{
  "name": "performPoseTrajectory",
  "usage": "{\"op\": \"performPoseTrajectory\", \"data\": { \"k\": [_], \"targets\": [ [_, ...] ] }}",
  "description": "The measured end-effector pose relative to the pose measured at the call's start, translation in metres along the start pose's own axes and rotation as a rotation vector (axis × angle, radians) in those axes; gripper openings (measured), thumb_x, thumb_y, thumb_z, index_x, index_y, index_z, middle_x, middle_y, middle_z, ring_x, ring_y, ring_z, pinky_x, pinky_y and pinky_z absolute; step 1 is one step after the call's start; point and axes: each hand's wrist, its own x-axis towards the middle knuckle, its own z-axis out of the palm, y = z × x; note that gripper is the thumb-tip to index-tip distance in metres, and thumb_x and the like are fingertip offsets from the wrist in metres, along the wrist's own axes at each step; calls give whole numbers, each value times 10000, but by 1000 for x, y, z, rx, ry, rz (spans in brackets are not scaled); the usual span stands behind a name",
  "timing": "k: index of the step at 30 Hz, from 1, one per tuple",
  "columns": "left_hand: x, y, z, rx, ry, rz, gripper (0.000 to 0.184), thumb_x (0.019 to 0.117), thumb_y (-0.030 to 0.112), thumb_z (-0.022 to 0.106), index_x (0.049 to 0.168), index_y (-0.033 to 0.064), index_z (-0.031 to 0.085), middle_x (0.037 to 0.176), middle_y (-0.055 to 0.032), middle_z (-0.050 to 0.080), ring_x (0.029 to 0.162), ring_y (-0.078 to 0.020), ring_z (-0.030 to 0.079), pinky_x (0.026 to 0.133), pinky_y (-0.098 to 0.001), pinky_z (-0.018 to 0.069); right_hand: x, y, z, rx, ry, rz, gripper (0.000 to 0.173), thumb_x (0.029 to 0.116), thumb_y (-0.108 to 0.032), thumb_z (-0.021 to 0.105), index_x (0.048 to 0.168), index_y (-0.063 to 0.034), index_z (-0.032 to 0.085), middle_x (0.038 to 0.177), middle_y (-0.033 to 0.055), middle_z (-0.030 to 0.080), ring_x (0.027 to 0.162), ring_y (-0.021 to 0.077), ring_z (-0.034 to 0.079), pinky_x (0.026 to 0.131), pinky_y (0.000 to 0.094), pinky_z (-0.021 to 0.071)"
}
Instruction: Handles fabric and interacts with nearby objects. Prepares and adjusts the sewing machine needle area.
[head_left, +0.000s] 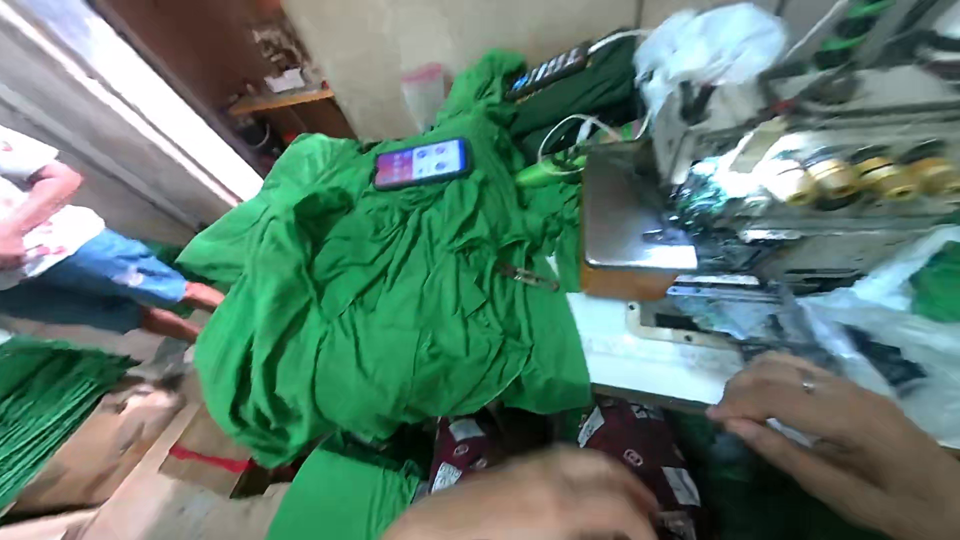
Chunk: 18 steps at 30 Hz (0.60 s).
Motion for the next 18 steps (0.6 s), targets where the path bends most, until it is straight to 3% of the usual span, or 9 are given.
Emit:
{"op": "performPoseTrajectory", "data": {
  "k": [2, 4, 7, 8, 12, 18],
  "targets": [
    [29, -31, -13, 223, 154, 24, 199, 994, 79, 575, 1128, 88, 722, 1232, -62, 694, 1214, -170, 621, 1058, -327, 487, 4, -1, -1, 30, 39, -27, 264, 1052, -323, 538, 972, -143, 714, 899, 9, 678, 962, 82, 608, 900, 204, 470],
    [69, -49, -11, 269, 284, 131, 274, 986, -5, 533, 1182, 42, 717, 1237, -109, 697, 1185, -183, 645, 1039, -313, 503, 9, -2, -5, 66, 61, -34, 255, 1060, -318, 531, 974, -144, 697, 911, -2, 667, 971, 59, 598, 898, 176, 460],
    [127, -68, 14, 200, 262, 244, 318, 990, -40, 522, 1264, -5, 680, 1325, -175, 657, 1227, -253, 644, 1054, -372, 510, 12, -1, -12, 158, 77, -60, 238, 1065, -284, 533, 974, -122, 682, 906, 0, 658, 961, 48, 604, 910, 170, 461],
    [144, -75, 22, 179, 244, 267, 289, 996, -15, 544, 1249, -15, 683, 1306, -181, 664, 1213, -266, 650, 1049, -378, 512, 11, 0, -17, 179, 70, -62, 234, 1066, -272, 535, 977, -111, 679, 898, 7, 655, 954, 51, 607, 919, 176, 462],
    [194, -100, 41, 126, 210, 346, 127, 969, 56, 636, 999, -22, 733, 994, -135, 734, 1013, -243, 697, 955, -356, 537, -9, 10, -45, 121, 71, 29, 239, 1056, -259, 555, 953, -89, 687, 853, 25, 658, 909, 66, 613, 903, 196, 473],
    [229, -97, 45, -6, 70, 367, 106, 929, 36, 683, 948, -26, 768, 904, -118, 758, 893, -192, 726, 890, -321, 561, -51, 22, -73, 210, -14, 216, 249, 1027, -210, 598, 937, -4, 705, 892, 99, 696, 944, 98, 640, 912, 246, 495]
  ]
}}
